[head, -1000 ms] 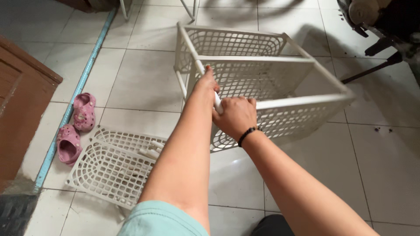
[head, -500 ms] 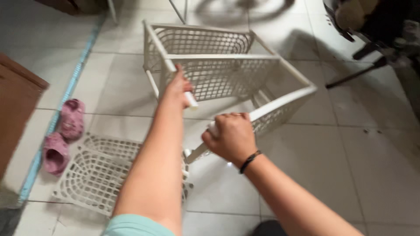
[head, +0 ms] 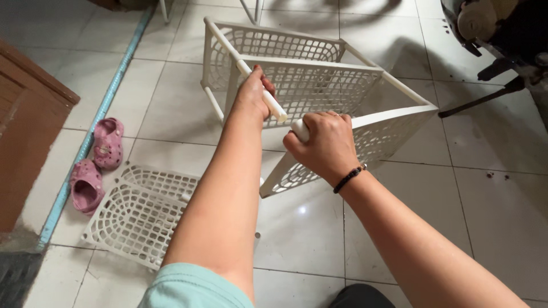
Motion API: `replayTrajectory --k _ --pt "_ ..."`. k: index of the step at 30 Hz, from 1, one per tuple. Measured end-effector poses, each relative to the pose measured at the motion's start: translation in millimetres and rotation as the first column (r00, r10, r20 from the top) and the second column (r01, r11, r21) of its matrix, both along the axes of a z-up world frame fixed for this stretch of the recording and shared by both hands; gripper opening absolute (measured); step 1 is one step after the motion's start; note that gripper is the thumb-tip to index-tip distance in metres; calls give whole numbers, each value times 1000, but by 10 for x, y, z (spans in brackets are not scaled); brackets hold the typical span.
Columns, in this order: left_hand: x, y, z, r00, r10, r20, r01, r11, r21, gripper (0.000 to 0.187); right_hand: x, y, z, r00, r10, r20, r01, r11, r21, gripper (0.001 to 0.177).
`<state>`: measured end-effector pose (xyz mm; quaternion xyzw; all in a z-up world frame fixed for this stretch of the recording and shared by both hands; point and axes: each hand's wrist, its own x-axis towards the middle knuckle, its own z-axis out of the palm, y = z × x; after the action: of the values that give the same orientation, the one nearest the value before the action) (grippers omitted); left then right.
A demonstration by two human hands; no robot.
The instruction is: The person assembles a white plastic storage rack by inserting cylindrical legs into the perforated panels and connecting the panels together. The person handles multiple panels and legs, aligning and pressing them into place to form a three-tiered rack.
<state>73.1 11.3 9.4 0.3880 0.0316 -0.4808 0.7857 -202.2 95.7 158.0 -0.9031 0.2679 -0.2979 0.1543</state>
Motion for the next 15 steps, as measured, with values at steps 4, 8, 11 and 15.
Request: replayTrajectory --k 4,8,11,15 --pt "-98 261 162 936 -75 344 17 985 169 48 -38 -93 72 988 20 154 -4 994 -107 27" --pt "-329 958 481 668 -105 737 -348 831 434 82 -88 -244 232 969 -98 225 64 986 155 24" --pt "-502 1325 614 761 -312 569 -441 394 806 86 -177 -384 322 918 -188 348 18 899 437 19" --pt "-526 1404 609 874 -271 403 -121 683 720 98 -337 -571 348 831 -305 466 -32 809 587 20"
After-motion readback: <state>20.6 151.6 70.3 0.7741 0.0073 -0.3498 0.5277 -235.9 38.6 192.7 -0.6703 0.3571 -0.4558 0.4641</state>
